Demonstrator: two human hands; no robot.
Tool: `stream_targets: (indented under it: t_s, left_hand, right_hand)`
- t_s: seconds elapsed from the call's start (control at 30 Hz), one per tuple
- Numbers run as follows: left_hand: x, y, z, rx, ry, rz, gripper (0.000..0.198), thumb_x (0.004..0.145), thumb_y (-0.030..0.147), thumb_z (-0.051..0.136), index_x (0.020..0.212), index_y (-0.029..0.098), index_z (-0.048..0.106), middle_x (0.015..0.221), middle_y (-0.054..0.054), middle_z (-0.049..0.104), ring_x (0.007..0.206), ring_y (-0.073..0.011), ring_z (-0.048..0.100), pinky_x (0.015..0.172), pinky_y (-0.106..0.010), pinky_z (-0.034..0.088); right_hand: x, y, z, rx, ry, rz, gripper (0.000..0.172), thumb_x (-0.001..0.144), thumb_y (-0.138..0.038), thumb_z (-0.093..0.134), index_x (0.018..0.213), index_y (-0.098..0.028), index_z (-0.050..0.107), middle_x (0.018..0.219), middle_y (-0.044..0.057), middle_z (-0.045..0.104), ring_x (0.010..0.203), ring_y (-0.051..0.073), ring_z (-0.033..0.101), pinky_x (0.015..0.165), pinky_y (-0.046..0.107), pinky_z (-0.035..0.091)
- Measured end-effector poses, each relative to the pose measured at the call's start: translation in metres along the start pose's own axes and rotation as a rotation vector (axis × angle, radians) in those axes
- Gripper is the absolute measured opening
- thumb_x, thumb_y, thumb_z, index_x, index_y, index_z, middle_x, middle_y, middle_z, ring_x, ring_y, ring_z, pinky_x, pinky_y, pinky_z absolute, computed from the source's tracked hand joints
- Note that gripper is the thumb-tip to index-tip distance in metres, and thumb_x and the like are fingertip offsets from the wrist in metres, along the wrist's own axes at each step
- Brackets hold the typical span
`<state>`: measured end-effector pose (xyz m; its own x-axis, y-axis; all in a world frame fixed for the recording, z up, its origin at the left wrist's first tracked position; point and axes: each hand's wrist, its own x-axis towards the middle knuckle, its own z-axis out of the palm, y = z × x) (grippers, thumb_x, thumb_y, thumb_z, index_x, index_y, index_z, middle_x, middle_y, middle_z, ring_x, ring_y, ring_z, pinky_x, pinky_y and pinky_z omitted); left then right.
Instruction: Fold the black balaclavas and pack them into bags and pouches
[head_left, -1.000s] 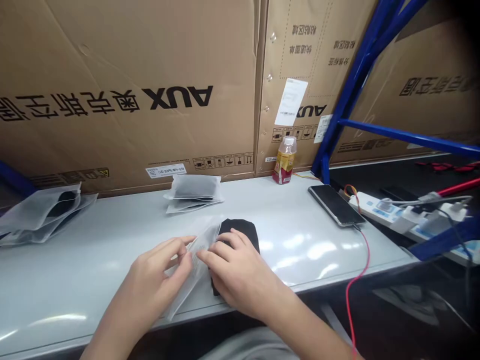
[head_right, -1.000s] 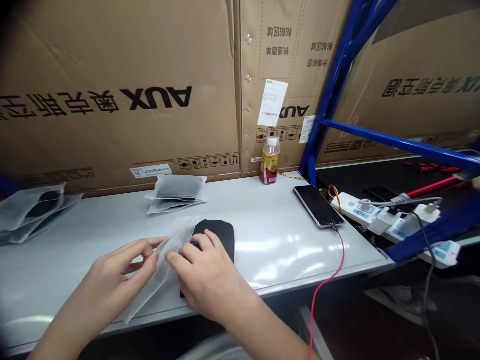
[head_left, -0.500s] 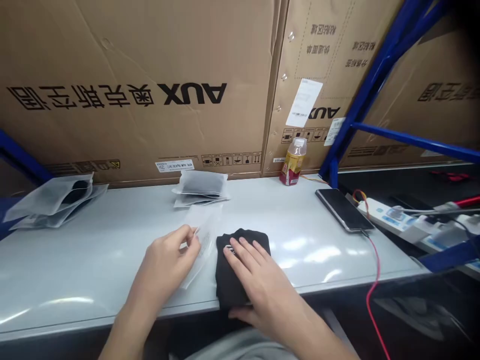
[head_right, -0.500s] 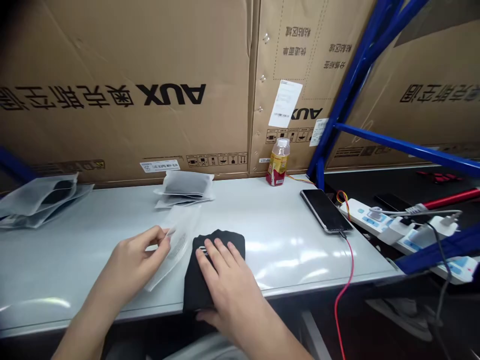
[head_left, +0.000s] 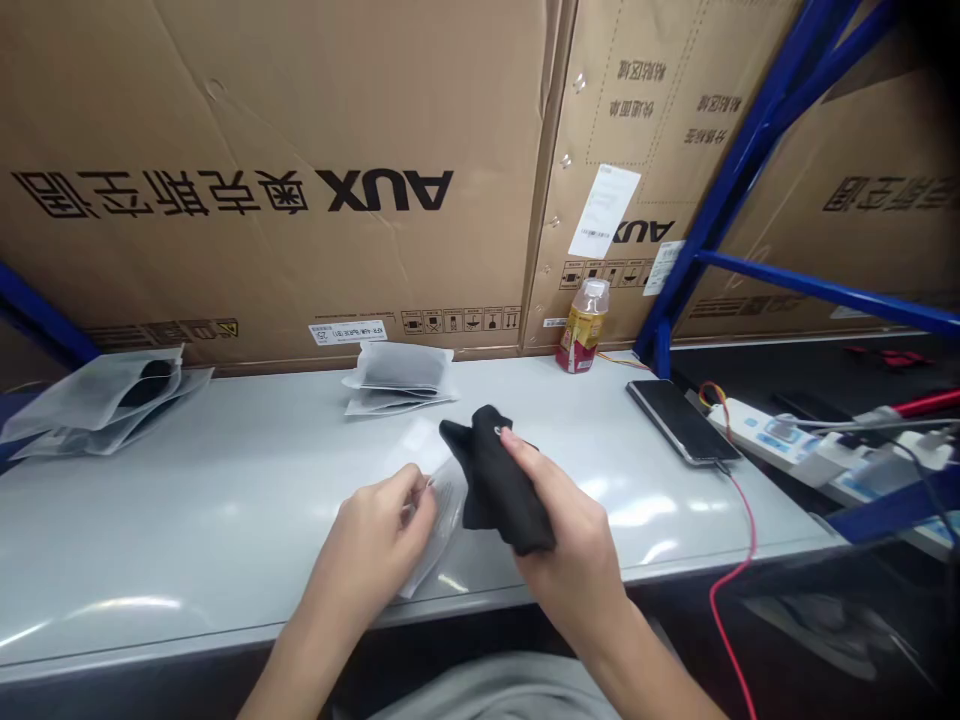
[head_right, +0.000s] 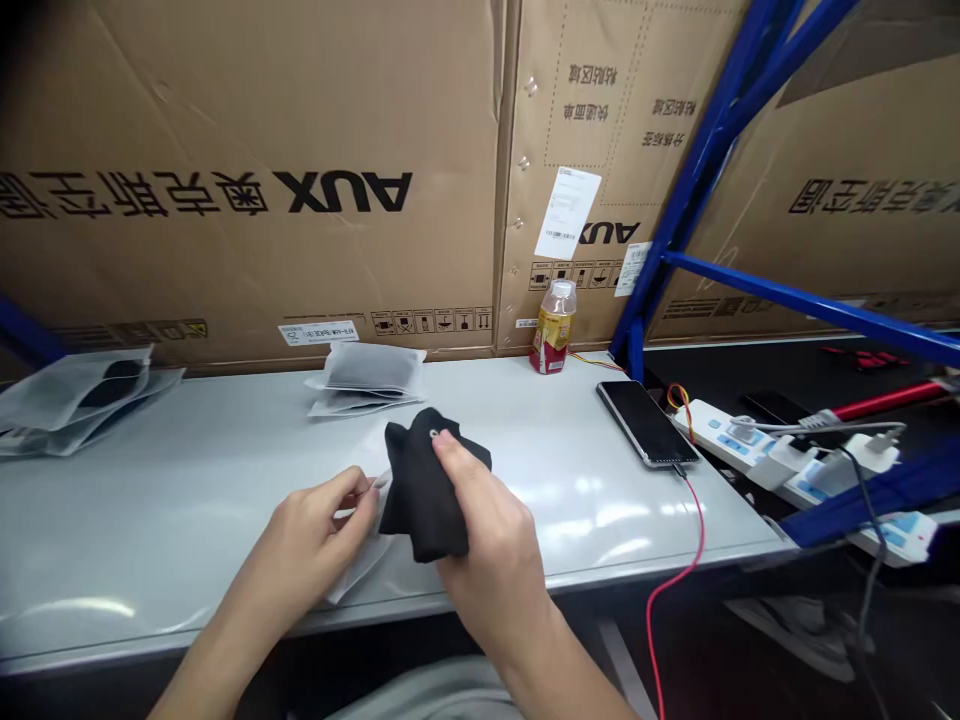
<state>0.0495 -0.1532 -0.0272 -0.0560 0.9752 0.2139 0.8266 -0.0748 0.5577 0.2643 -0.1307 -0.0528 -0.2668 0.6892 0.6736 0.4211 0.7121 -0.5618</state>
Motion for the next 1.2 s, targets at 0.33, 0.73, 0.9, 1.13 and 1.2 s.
stream_targets:
  t_s: [0.33,0.73,0.9,1.13,1.2]
  left_hand:
    - [0.003,-0.011,0.008,-0.028,0.098,-0.081,0.028,0.1,0.041,0.045,0.077,0.026,0.053,0.098,-0.003,0.08,0.085,-0.0236,0.076,0.07,-0.03,0.051]
    - [0.001,-0.008,-0.004,-0.16,-0.052,0.027,0.032,0.101,0.044,0.05,0.081,0.025,0.067,0.106,-0.005,0.08,0.094,-0.0234,0.076,0.062,-0.027,0.059]
    - [0.002,-0.013,-0.002,-0.186,-0.066,0.06,0.031,0.098,0.044,0.055,0.075,0.026,0.064,0.143,-0.005,0.068,0.145,-0.0303,0.053,0.115,-0.046,0.05]
    - [0.003,-0.012,0.001,-0.209,-0.146,0.074,0.034,0.101,0.047,0.053,0.077,0.026,0.065,0.152,-0.003,0.061,0.149,-0.0291,0.049,0.119,-0.047,0.047]
    - [0.002,-0.013,0.0,-0.195,-0.148,0.085,0.034,0.103,0.048,0.05,0.081,0.026,0.064,0.155,-0.003,0.058,0.151,-0.0288,0.045,0.121,-0.047,0.044]
  right_hand:
    - [-0.01,-0.011,0.024,-0.335,-0.519,-0.124,0.086,0.067,-0.003,0.058,0.152,-0.013,0.052,0.157,0.014,0.055,0.134,0.037,0.053,0.108,0.053,0.051]
    - [0.017,-0.02,0.034,-0.458,-0.57,0.044,0.077,0.076,-0.012,0.071,0.151,-0.015,0.054,0.156,0.018,0.054,0.127,0.041,0.054,0.097,0.057,0.051]
    - [0.027,-0.007,0.013,-0.131,-0.73,-0.111,0.069,0.091,-0.039,0.07,0.155,-0.026,0.048,0.165,0.008,0.045,0.154,0.035,0.031,0.122,0.055,0.034]
    - [0.021,-0.014,0.042,-0.216,-0.486,-0.003,0.043,0.098,-0.021,0.056,0.141,-0.024,0.064,0.154,0.009,0.057,0.145,0.035,0.043,0.116,0.058,0.039]
    - [0.02,-0.014,0.043,-0.157,-0.487,-0.011,0.048,0.097,-0.019,0.058,0.144,-0.022,0.061,0.157,0.011,0.054,0.148,0.034,0.042,0.119,0.058,0.038]
